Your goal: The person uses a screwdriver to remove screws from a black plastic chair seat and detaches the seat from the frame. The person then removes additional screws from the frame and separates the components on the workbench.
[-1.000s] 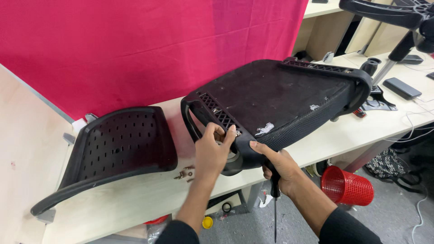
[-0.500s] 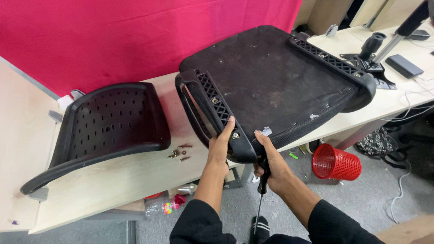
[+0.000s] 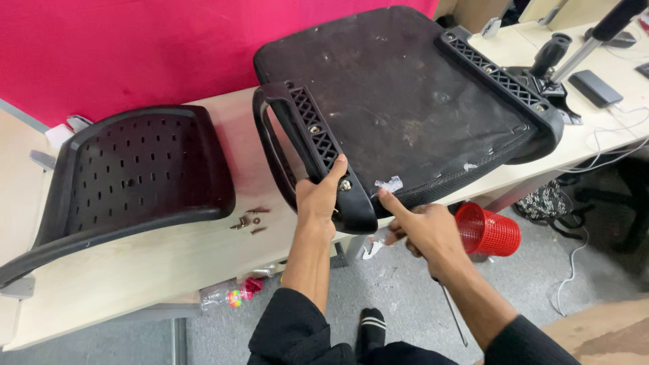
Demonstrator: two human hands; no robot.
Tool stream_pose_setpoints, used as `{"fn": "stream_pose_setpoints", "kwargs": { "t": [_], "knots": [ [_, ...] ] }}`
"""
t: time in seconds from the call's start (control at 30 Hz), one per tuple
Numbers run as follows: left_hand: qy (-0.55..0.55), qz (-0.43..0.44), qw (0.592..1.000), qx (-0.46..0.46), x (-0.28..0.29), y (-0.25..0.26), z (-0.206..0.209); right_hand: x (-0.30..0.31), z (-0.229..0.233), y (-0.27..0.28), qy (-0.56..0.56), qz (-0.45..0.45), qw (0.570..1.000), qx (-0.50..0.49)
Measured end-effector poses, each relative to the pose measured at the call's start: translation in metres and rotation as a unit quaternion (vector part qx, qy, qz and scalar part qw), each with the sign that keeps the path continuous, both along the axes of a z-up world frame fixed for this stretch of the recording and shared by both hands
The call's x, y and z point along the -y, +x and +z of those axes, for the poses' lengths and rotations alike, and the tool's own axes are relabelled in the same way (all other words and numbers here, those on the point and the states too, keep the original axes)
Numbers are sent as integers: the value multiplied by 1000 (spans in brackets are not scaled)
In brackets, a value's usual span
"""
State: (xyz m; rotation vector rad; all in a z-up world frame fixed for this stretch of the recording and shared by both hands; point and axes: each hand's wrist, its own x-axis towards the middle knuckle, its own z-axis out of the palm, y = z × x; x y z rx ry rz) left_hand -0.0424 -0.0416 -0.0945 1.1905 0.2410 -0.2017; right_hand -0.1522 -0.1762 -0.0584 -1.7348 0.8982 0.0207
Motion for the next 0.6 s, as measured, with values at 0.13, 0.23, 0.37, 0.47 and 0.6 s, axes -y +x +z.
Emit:
{"fn": "stream_pose_setpoints", "kwargs": {
  "t": [0.13, 0.23, 0.37, 0.47, 0.6],
  "knots": [
    [1, -42, 998, -50, 8, 8, -10, 31, 38, -8, 166, -37, 953, 251],
    [22, -48, 998, -41, 4, 9, -15, 46, 80, 1, 196, -43, 898, 391],
    [39, -53, 997, -36, 6, 10, -20, 49, 124, 17, 248, -40, 828, 501],
    [57, -38, 997, -26, 5, 12, -21, 46, 140, 23, 218, -16, 829, 515],
    [36, -46, 997, -40, 4, 11, -20, 46, 144, 21, 232, -10, 795, 560]
  ]
}}
